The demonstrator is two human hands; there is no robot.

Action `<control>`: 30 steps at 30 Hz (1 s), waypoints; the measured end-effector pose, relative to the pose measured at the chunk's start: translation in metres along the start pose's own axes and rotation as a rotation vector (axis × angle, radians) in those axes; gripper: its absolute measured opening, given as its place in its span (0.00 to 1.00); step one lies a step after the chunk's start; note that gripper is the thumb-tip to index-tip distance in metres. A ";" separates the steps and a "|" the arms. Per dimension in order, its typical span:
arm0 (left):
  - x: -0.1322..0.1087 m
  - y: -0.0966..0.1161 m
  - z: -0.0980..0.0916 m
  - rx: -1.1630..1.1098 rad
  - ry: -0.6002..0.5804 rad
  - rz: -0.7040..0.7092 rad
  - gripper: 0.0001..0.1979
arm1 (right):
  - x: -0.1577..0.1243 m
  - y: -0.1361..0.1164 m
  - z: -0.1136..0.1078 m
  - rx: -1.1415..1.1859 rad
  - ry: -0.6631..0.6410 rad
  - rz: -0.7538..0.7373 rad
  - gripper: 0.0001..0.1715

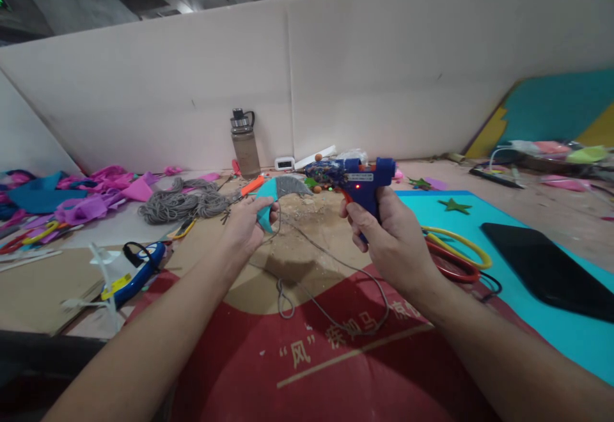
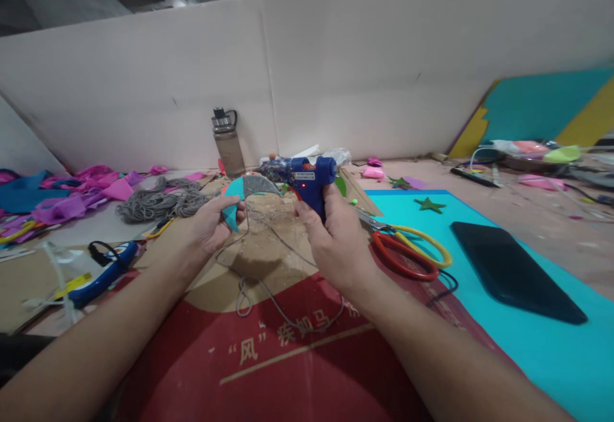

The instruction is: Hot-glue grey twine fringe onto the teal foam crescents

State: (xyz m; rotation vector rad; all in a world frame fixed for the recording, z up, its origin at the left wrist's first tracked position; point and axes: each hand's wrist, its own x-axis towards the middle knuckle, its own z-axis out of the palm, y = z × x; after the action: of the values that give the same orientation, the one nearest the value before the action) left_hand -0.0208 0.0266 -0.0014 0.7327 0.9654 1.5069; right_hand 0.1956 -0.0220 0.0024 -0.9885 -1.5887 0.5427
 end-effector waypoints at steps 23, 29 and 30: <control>-0.009 0.000 0.008 0.007 0.019 0.029 0.07 | -0.005 -0.001 0.011 -0.174 -0.107 0.007 0.14; -0.011 0.001 0.011 0.034 0.039 0.042 0.07 | -0.002 -0.001 0.010 -0.290 -0.118 -0.042 0.12; -0.012 0.001 0.012 0.044 0.040 0.048 0.07 | -0.002 0.000 0.010 -0.292 -0.119 -0.043 0.11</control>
State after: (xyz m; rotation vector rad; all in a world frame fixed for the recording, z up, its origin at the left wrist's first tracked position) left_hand -0.0090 0.0171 0.0060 0.7641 1.0199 1.5519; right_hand 0.1861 -0.0215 -0.0013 -1.1525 -1.8265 0.3505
